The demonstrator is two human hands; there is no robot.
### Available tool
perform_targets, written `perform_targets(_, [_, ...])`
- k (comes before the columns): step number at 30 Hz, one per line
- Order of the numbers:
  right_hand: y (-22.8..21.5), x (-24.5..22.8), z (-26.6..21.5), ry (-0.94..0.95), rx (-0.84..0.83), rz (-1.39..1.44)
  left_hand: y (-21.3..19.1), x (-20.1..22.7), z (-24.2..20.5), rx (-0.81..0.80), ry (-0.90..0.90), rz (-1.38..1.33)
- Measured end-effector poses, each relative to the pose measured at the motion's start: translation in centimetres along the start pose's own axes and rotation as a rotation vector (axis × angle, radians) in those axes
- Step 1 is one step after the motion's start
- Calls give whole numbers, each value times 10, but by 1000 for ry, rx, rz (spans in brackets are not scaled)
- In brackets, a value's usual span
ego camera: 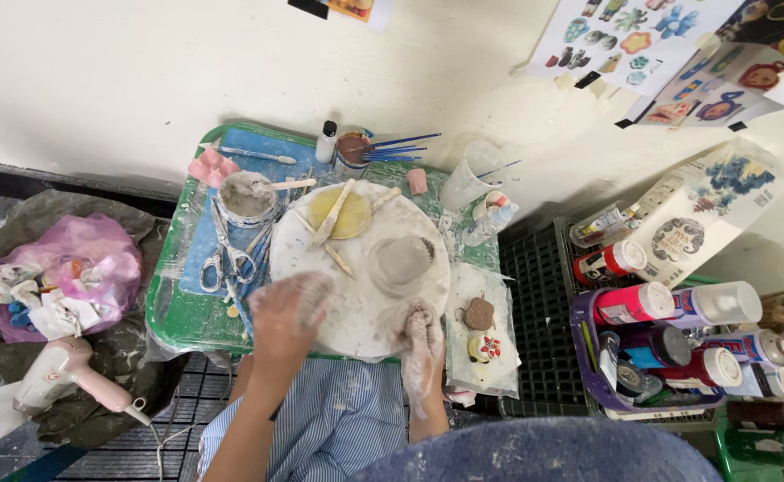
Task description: The person shapes and attaches a clay handle to a ceramic piece by hand on a pottery wheel, smoothing the surface with a sponge and a wooden tool.
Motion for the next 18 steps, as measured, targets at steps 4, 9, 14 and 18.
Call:
perform_targets(4, [8,-18,-4,-47,-162,72,-1,-7,24,-19,-23,142])
perform_targets(9, [26,-42,-17,-96,-296,248,-5,20,14,40,99,59])
perform_targets(14, [28,-10,-30,-15,-220,247,15,31,10,-71,42,-49])
perform_targets(18, [14,0,-24,-52,-243,450,6,23,7,-46,87,154])
Point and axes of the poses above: each hand's wrist, its own z-axis towards the middle knuckle, its own y-axis out of the palm, x = y × z, the point moved 3 cm from there along z, towards the middle knuckle, and after that the axes turned 4 degrees about -z, right-handed, at the moved point
